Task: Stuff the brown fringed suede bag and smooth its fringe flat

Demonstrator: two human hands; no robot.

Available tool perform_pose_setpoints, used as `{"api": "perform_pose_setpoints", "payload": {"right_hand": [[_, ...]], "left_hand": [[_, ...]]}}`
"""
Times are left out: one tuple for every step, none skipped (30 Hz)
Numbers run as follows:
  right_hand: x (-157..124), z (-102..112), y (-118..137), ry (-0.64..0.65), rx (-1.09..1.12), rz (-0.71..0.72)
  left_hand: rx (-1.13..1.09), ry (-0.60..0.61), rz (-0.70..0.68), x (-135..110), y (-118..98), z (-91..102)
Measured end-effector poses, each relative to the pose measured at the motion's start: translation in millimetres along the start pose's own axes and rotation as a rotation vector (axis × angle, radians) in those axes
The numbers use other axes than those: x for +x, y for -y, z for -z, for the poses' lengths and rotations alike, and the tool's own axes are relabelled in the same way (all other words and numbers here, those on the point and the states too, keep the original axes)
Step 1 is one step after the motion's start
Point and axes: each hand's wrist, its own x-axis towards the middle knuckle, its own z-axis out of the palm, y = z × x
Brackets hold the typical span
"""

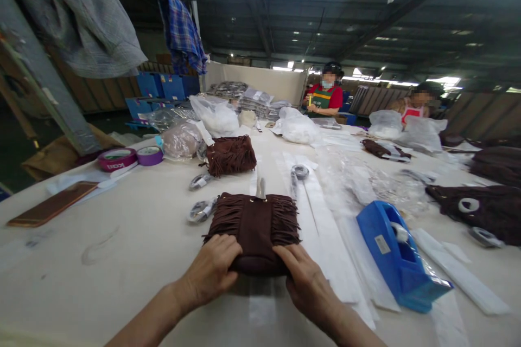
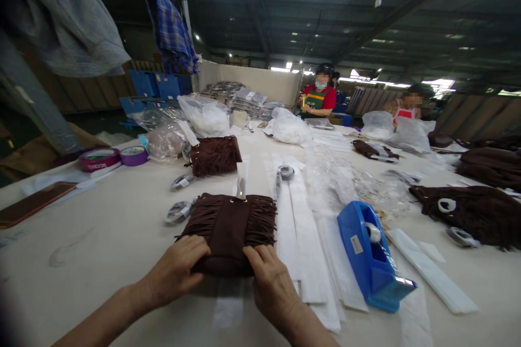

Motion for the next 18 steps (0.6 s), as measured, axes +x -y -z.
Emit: {"api": "perform_pose_setpoints", "payload": {"right_hand": [[7,10,1,-0.021,0.018,-0.018],[16,20,2,-0.047,0.026,-0.044],[25,31,4,-0.074,0.024,-0.075],[34,40,6,-0.102,0.014,-0.111],[43,48,7,-0.129,0.005,-0.151],[51,55,8,-0.154,0.023,-0.201],[57,60,7,-0.174,0.067,-0.26],[62,63,4,-0.186,0.134,-0.319],[65,66,0,-0.185,0.215,-0.373],[67,68,-7,-0.174,0.296,-0.421],[67,70,-16,-0.16,0.362,-0.465],[66,72,-26,-0.151,0.402,-0.503],[63,74,-37,-0.156,0.421,-0.54],[60,77,-47,-0.18,0.431,-0.582],[56,80,-55,-0.223,0.427,-0.622],[51,81,-60,-0.278,0.407,-0.654],[47,81,-63,-0.336,0.378,-0.676],[42,79,-61,-0.385,0.349,-0.686]], "left_hand": [[-0.064,-0.003,0.019,7,-3,9.7],[-0.117,-0.003,0.035,15,-6,19.7],[-0.163,0.003,0.052,23,-8,29.3],[-0.217,0.011,0.073,31,-10,38.1],[-0.274,0.021,0.094,39,-12,45.8],[-0.331,0.032,0.113,45,-13,52.1],[-0.386,0.044,0.133,51,-13,56.9],[-0.44,0.055,0.156,55,-12,60.2],[-0.493,0.068,0.18,58,-11,62.2],[-0.546,0.08,0.207,60,-9,63.2],[-0.596,0.091,0.235,61,-7,63.4],[-0.642,0.098,0.261,61,-4,63.1],[-0.686,0.102,0.286,61,-1,62.5],[-0.726,0.101,0.307,61,3,61.8],[-0.763,0.097,0.324,61,6,61.1],[-0.797,0.091,0.338,60,8,60.6],[-0.828,0.084,0.35,61,11,60.1],[-0.856,0.079,0.359,61,12,59.8]]}}
